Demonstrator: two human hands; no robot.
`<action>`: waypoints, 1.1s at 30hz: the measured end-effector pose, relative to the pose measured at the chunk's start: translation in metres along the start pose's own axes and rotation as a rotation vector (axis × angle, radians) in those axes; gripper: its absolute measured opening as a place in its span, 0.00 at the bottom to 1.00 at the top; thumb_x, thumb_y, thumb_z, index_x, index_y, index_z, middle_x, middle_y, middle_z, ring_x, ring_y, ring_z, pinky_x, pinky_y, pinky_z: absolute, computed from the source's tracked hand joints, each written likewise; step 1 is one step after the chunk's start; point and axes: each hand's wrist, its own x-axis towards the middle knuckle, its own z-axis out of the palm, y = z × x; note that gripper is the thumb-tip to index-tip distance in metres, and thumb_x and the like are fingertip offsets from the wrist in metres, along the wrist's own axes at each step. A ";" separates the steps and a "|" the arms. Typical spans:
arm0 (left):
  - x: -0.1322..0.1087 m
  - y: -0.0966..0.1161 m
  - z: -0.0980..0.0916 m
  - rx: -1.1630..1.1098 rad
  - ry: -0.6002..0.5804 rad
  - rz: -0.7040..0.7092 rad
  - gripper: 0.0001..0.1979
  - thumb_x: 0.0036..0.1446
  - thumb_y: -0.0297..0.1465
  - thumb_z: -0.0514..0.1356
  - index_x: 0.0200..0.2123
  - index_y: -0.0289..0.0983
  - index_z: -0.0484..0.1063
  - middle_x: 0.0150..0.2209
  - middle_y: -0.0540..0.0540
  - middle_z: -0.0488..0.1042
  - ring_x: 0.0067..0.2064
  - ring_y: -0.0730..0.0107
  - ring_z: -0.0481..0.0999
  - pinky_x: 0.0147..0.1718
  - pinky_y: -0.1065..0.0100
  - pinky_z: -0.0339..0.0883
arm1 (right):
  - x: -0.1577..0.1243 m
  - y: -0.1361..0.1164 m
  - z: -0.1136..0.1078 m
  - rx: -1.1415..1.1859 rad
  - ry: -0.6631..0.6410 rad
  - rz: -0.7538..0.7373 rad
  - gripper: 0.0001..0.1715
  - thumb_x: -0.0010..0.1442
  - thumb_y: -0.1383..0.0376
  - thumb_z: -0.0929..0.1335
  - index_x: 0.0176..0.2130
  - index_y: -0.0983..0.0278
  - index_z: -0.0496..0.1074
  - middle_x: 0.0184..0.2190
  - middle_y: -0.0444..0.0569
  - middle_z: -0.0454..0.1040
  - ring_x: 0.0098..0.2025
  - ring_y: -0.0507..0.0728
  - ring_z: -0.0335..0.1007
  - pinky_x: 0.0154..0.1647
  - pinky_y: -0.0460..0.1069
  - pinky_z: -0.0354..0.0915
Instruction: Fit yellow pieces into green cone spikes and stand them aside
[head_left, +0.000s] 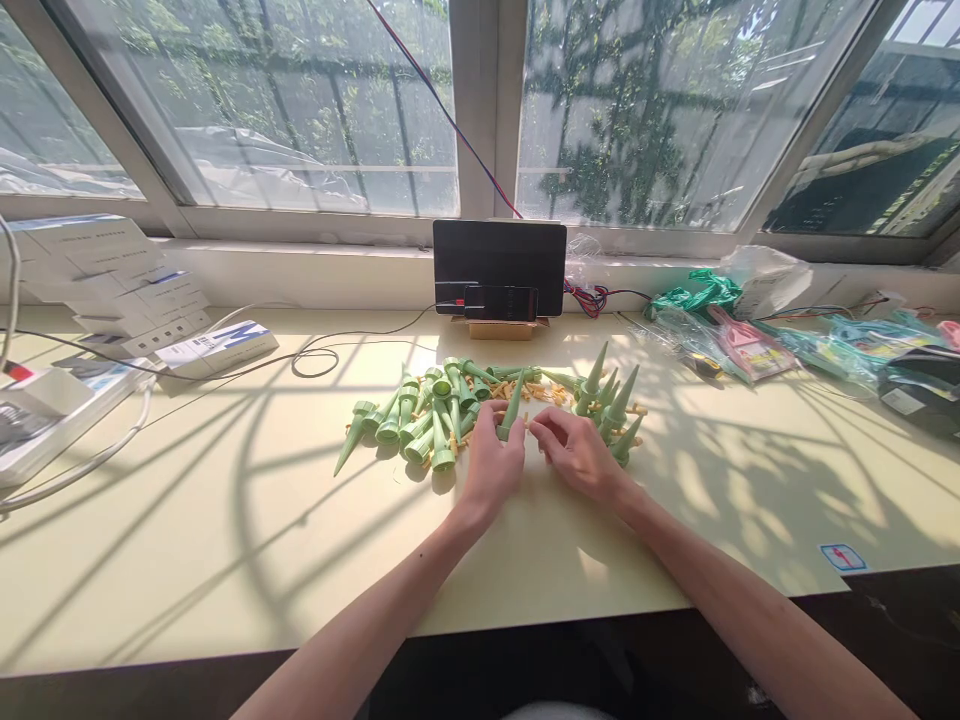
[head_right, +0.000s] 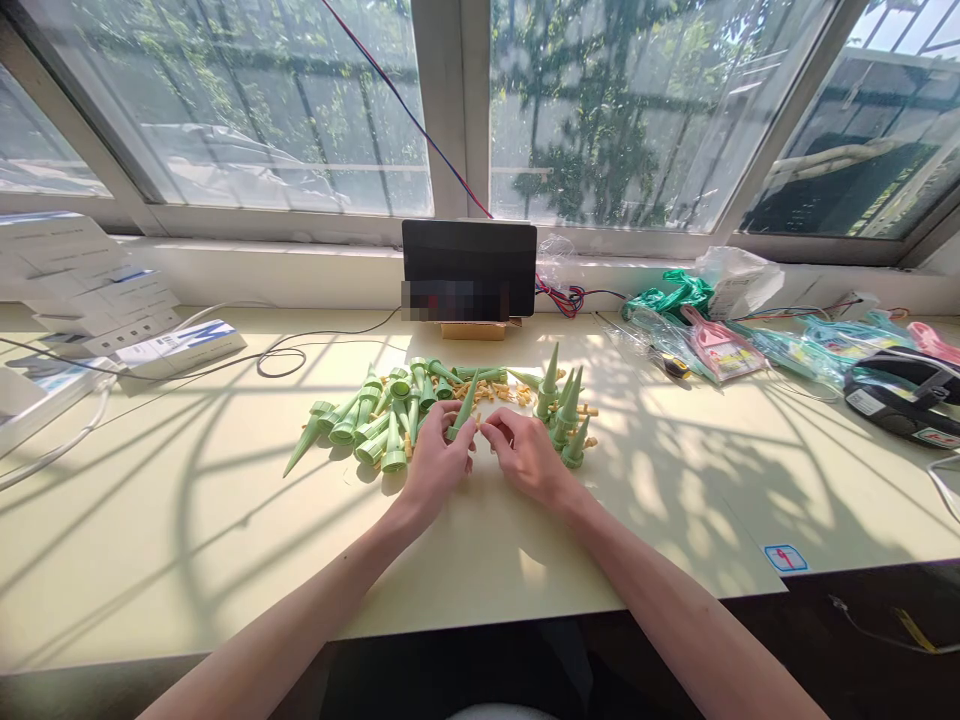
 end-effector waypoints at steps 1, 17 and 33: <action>0.000 0.000 0.000 0.002 -0.002 -0.002 0.10 0.61 0.36 0.64 0.44 0.42 0.71 0.40 0.44 0.79 0.40 0.62 0.79 0.39 0.62 0.73 | 0.000 0.000 0.000 -0.006 -0.002 -0.005 0.20 0.72 0.55 0.63 0.30 0.60 0.69 0.21 0.42 0.68 0.25 0.54 0.64 0.31 0.50 0.60; 0.000 -0.001 0.000 -0.006 -0.004 0.024 0.11 0.60 0.35 0.63 0.45 0.42 0.71 0.40 0.45 0.80 0.39 0.63 0.79 0.39 0.62 0.74 | 0.000 0.000 0.001 0.028 0.017 0.014 0.22 0.72 0.50 0.64 0.31 0.60 0.68 0.23 0.43 0.69 0.25 0.54 0.63 0.29 0.50 0.60; -0.002 0.006 -0.001 -0.016 -0.040 -0.009 0.11 0.60 0.35 0.63 0.45 0.41 0.71 0.40 0.46 0.79 0.39 0.64 0.79 0.41 0.62 0.73 | 0.000 0.002 0.000 0.017 -0.012 -0.007 0.19 0.72 0.57 0.63 0.29 0.61 0.66 0.21 0.42 0.65 0.25 0.53 0.59 0.29 0.50 0.56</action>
